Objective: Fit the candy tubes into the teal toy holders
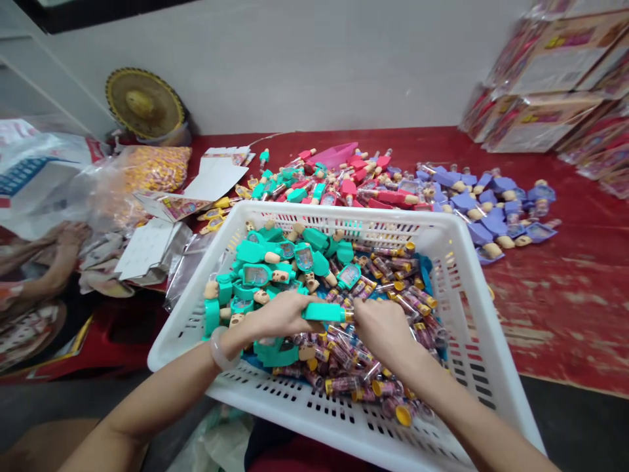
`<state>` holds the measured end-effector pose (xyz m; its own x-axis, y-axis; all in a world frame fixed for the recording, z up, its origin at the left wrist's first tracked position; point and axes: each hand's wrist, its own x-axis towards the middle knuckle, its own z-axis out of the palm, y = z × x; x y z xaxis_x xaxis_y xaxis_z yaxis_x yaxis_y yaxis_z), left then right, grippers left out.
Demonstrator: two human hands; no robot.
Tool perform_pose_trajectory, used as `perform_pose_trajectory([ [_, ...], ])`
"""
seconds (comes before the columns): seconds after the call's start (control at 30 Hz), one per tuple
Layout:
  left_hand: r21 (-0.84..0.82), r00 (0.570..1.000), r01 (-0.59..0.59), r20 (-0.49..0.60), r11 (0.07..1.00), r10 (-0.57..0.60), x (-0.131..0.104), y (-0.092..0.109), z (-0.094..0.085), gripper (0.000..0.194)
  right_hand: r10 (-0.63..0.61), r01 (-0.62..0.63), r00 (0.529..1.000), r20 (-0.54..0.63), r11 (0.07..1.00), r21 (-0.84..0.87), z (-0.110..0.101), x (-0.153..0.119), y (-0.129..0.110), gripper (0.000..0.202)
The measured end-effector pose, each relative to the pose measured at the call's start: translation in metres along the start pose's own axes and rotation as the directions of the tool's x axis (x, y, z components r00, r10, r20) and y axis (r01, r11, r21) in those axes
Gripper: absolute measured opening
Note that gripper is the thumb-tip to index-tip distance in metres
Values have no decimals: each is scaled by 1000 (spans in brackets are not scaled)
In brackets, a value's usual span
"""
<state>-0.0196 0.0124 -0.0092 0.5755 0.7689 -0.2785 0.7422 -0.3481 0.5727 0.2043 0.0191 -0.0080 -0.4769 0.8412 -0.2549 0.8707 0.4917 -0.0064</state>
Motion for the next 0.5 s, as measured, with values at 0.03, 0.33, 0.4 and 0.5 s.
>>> perform_pose_trajectory([
  [0.03,115,997,-38,-67,993,46,0,1,2,34,-5,0,996,84,998,57,2,0,3,12],
  [0.33,-88,997,70,25,994,-68,0,4,-1,41,-41,16,955,-294,996,-87,-3,0,0,15],
  [0.4,-80,998,48,49,996,-44,-2,3,-2,39,-48,23,964,-261,995,-98,5,-2,-1,14],
  [0.5,218,990,-1,-138,976,32,-3,6,2,48,-31,35,995,-90,998,53,31,-3,10,11],
])
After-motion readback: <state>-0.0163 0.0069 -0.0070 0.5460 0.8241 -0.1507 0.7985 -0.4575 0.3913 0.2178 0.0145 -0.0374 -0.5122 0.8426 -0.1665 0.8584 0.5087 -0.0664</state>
